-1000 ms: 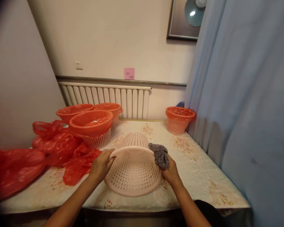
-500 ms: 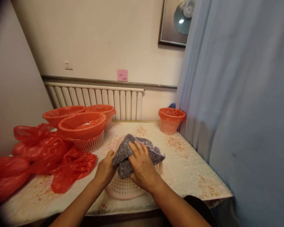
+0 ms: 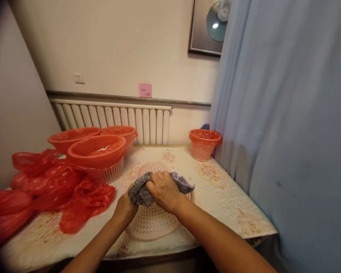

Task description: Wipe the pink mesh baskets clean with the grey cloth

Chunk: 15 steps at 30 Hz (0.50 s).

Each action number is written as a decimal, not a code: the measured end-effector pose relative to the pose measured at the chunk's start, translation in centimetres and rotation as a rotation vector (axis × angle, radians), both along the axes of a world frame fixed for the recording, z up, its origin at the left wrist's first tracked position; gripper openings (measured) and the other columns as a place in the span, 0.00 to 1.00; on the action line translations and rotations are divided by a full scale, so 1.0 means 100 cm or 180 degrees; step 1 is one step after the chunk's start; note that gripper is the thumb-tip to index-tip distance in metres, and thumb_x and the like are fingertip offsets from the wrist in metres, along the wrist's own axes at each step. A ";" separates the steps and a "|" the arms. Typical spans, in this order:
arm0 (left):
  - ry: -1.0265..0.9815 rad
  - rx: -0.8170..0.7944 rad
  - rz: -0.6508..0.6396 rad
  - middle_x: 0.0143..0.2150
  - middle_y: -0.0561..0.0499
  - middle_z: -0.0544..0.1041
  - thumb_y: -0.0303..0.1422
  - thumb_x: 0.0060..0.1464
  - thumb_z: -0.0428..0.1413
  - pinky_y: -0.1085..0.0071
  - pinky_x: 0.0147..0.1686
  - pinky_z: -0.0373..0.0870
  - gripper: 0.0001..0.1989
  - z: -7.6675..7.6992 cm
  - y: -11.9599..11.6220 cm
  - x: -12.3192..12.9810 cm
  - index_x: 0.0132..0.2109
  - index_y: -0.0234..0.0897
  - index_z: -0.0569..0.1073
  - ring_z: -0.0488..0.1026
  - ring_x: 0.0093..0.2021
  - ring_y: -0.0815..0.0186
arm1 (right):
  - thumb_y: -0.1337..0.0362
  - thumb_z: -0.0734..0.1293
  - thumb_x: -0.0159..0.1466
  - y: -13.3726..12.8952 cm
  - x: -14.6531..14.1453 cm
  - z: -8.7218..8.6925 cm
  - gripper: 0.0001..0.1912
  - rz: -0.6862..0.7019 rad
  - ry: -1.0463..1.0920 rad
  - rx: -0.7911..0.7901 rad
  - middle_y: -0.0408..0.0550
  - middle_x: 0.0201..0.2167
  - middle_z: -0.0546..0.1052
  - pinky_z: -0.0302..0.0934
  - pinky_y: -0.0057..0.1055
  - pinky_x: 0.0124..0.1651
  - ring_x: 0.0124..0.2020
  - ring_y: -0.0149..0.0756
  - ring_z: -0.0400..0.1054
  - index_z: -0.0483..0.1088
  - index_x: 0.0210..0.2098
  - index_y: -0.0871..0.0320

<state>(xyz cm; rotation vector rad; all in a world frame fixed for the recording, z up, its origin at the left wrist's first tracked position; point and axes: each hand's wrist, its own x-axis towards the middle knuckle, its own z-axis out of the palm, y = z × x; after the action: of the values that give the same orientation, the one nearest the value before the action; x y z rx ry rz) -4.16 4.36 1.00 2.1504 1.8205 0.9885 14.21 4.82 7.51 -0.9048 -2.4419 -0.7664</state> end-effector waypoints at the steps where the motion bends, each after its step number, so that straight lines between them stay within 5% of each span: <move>1: 0.0017 0.0035 -0.0034 0.36 0.47 0.78 0.24 0.56 0.47 0.69 0.33 0.68 0.14 -0.001 -0.001 -0.001 0.49 0.38 0.68 0.78 0.36 0.59 | 0.69 0.57 0.66 0.004 0.005 -0.002 0.09 0.0003 -0.0002 0.0041 0.52 0.36 0.69 0.54 0.38 0.39 0.37 0.42 0.58 0.68 0.35 0.58; 6: 0.0123 0.0463 -0.0394 0.44 0.47 0.73 0.22 0.56 0.46 0.68 0.41 0.71 0.21 -0.008 -0.003 -0.008 0.55 0.41 0.67 0.75 0.43 0.62 | 0.71 0.57 0.65 0.021 0.042 -0.028 0.09 -0.0044 0.0771 0.0108 0.52 0.36 0.69 0.56 0.37 0.41 0.38 0.41 0.58 0.68 0.36 0.58; 15: 0.0296 0.0516 -0.0484 0.44 0.47 0.72 0.21 0.55 0.45 0.68 0.38 0.72 0.23 -0.007 0.000 -0.003 0.57 0.39 0.67 0.75 0.40 0.61 | 0.69 0.59 0.63 0.030 0.080 -0.095 0.11 -0.0375 0.2311 0.0210 0.55 0.39 0.70 0.62 0.44 0.46 0.43 0.43 0.62 0.67 0.44 0.62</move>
<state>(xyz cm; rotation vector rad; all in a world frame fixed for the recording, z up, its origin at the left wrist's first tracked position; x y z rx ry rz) -4.41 4.33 0.26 2.4276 1.6354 1.0498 22.25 7.84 -1.96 -1.0755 -1.7310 -0.4400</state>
